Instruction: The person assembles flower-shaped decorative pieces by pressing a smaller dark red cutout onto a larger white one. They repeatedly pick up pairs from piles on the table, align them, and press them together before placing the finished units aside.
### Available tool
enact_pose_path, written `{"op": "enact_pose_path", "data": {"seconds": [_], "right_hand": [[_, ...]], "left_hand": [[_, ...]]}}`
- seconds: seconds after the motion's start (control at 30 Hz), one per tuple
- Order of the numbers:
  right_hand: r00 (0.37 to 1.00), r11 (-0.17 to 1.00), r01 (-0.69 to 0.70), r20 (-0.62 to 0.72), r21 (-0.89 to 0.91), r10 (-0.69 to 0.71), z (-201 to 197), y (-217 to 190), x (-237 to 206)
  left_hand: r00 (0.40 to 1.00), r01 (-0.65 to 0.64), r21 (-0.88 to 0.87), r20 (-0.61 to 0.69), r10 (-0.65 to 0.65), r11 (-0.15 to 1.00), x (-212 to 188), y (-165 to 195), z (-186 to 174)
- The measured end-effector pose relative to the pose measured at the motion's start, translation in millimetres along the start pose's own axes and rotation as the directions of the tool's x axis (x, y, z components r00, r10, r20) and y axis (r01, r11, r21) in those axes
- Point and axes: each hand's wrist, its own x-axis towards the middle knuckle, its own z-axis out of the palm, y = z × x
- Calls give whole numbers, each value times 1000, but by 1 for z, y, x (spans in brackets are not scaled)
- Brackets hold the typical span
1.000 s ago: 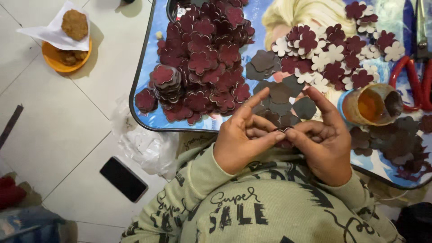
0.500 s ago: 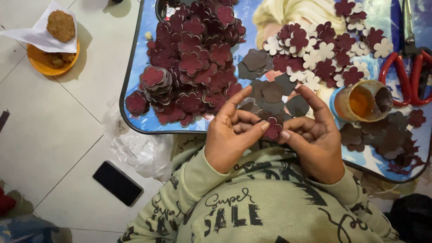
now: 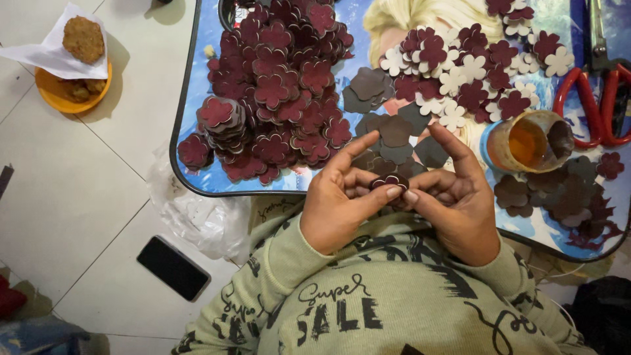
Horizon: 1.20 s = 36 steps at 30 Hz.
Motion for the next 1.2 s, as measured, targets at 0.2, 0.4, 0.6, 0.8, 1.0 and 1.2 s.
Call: {"op": "enact_pose_path", "data": {"seconds": [0.2,0.4,0.6,0.8,1.0,1.2], "right_hand": [[1000,999,8,5,43,-8,0,2,0],[1000,1000,9,-3,14,-9,-1,2,1],[1000,1000,3,-24,10,-3,1,0,0],[999,999,25,-49,28,-23,1,-1,1],[998,999,15,-62,35,-13,0,1,2],[998,999,-4,-68,54,8,0,1,2]], "left_hand": [[1000,0,1,-6,0,1000,0,3,1],[1000,-20,58,-15,21,998,2,2,1],[999,-34,68,-4,34,997,4,2,0],[1000,0,-66,26,2,998,3,1,0],[1000,-20,-118,13,21,993,4,-3,-3],[999,-21,-113,21,24,993,5,-1,-2]]}}
